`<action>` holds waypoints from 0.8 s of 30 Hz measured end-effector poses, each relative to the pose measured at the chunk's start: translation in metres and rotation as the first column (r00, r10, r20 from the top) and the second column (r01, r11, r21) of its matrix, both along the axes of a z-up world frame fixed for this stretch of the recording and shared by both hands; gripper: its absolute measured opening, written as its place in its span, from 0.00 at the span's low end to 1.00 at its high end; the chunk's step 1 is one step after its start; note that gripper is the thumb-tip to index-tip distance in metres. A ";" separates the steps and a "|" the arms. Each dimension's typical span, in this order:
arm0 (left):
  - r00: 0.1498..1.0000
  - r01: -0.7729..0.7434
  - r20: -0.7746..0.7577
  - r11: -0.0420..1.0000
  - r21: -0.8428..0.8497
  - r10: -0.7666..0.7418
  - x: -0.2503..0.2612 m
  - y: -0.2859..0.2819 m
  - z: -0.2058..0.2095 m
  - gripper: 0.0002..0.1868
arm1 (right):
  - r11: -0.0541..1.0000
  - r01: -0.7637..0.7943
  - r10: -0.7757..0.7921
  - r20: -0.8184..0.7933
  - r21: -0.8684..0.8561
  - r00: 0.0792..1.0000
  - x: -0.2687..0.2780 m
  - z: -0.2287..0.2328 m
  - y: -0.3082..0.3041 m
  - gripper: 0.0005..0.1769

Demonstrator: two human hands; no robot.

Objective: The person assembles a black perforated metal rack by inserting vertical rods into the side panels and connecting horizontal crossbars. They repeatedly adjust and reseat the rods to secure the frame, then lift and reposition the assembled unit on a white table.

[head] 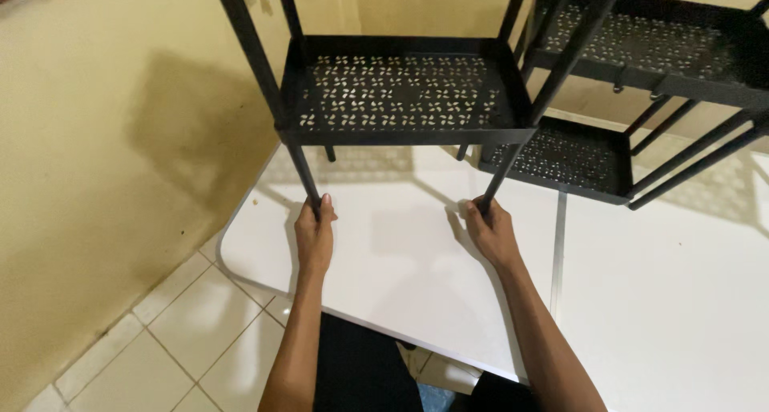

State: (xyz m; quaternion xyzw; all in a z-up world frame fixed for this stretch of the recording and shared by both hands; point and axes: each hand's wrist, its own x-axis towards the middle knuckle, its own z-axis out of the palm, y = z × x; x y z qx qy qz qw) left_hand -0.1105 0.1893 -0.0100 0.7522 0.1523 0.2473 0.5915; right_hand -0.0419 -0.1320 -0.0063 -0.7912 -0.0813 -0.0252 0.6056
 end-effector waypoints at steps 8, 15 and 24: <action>0.991 0.071 0.120 0.990 -0.124 -0.056 -0.008 0.001 -0.007 0.24 | 0.998 -0.034 0.030 0.069 0.059 0.997 0.000 -0.009 -0.002 0.14; 0.964 0.076 0.264 0.991 -0.111 -0.044 -0.034 -0.011 0.021 0.22 | 0.987 -0.107 0.092 0.121 0.120 0.988 -0.025 0.015 0.002 0.16; 0.989 0.070 0.149 0.941 -0.331 -0.022 -0.106 -0.025 0.121 0.20 | 0.976 -0.049 0.008 0.188 0.213 0.982 -0.086 0.100 0.003 0.21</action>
